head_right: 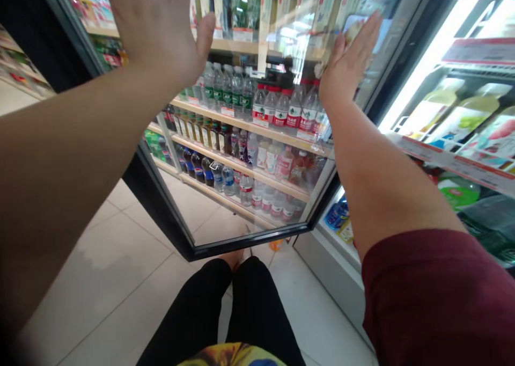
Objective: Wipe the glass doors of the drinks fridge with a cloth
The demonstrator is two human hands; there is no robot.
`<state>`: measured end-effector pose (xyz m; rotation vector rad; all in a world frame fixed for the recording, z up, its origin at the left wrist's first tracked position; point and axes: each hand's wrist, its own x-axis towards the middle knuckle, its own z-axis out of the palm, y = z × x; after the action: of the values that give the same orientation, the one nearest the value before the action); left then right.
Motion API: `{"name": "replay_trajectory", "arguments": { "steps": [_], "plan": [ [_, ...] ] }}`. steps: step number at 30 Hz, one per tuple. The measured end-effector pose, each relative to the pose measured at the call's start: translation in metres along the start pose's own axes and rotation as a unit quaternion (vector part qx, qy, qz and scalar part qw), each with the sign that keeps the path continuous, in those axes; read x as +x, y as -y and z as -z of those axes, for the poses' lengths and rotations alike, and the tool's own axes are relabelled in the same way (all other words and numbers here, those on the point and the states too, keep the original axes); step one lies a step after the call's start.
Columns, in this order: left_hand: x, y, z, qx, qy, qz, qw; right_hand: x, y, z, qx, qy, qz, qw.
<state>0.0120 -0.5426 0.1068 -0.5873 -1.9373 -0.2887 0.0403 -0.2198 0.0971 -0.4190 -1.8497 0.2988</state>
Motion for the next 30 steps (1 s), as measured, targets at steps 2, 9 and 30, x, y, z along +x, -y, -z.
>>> {"name": "replay_trajectory", "arguments": {
  "steps": [2, 9, 30],
  "plan": [
    [0.007, 0.001, -0.006, 0.030, 0.002, 0.027, 0.999, -0.024, -0.014, -0.004, 0.011, -0.002, 0.007, 1.000],
    [0.005, 0.003, -0.010, 0.021, -0.014, 0.019, 1.000, -0.006, -0.021, 0.000, 0.022, 0.033, -0.061, 0.997],
    [-0.010, -0.006, 0.010, -0.021, -0.008, -0.016, 1.000, -0.050, -0.080, -0.022, 0.075, 0.004, -0.072, 0.995]
  ]
}}
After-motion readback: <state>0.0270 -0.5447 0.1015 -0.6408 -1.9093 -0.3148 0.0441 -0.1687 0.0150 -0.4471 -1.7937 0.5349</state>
